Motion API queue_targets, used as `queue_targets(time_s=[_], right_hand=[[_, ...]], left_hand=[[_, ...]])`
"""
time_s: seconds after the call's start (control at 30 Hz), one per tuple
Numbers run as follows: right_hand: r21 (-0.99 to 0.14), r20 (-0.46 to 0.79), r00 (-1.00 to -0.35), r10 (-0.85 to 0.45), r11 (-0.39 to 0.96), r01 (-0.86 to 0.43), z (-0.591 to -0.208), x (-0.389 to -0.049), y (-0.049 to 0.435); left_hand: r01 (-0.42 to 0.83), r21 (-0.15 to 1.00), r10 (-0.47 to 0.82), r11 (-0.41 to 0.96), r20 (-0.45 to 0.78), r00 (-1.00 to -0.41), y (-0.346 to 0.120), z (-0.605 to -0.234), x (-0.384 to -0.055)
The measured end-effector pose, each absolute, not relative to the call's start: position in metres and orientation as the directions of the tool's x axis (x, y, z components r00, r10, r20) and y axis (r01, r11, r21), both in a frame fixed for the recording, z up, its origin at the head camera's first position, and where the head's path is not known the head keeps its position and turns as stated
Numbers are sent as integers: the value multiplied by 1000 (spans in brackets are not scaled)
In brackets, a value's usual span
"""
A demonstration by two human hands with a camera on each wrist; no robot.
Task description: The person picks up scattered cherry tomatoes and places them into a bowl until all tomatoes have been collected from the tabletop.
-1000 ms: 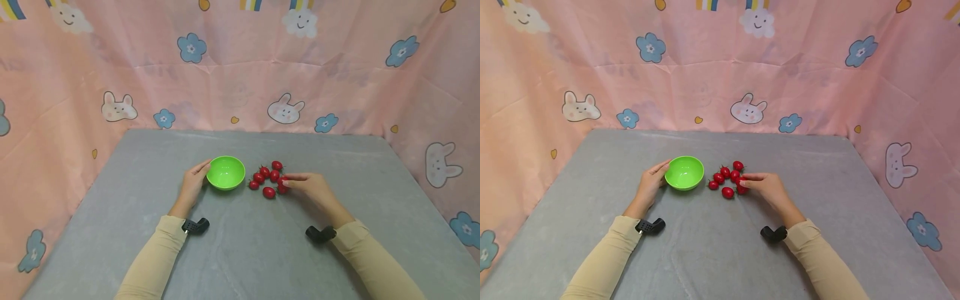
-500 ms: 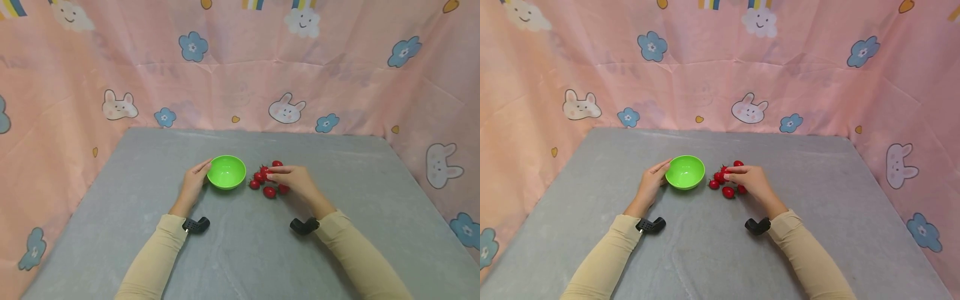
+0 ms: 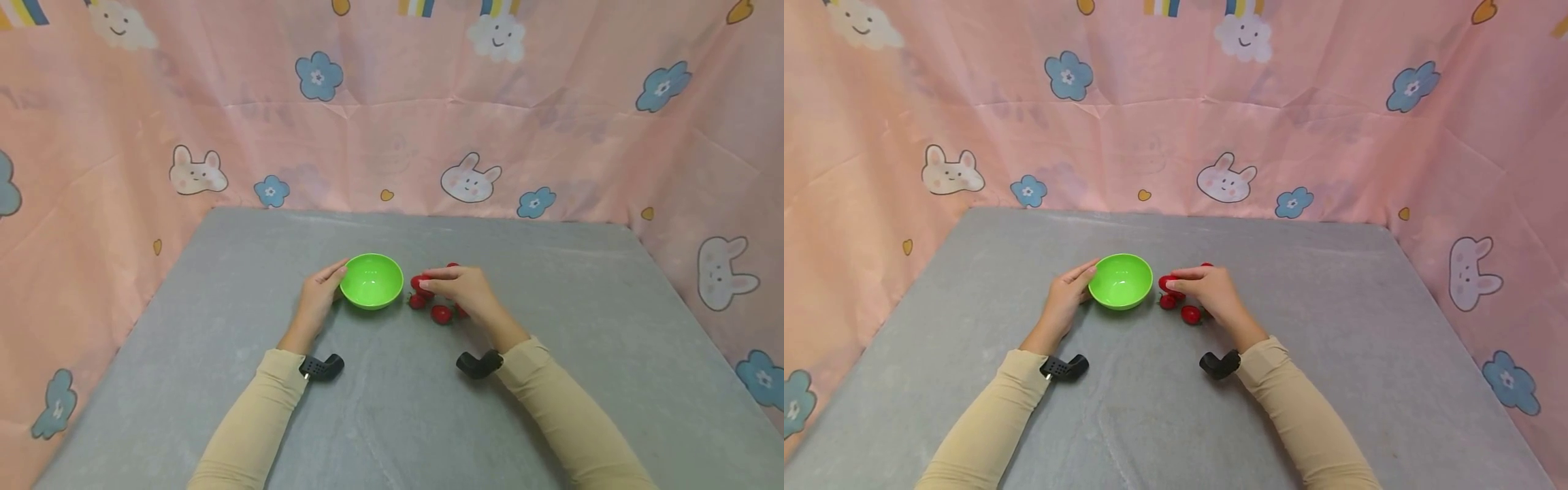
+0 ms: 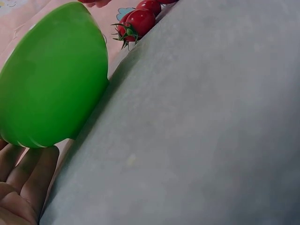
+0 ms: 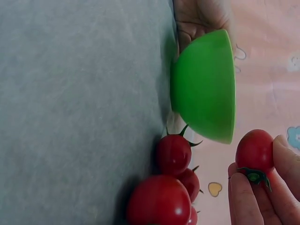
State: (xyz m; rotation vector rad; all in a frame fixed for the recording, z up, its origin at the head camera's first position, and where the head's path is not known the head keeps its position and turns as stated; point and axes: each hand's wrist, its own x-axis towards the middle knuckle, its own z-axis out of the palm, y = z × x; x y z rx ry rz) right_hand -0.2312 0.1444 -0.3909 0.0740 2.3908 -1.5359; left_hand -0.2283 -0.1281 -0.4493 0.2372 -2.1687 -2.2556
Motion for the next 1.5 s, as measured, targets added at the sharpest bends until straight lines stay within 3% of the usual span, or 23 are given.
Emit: queue_targets(time_s=[1.5], right_hand=[[-879, -252, -954, -162, 451, 156, -381, -244, 88]], left_hand=[[-92, 994, -102, -66, -98, -990, -129, -450, -230]])
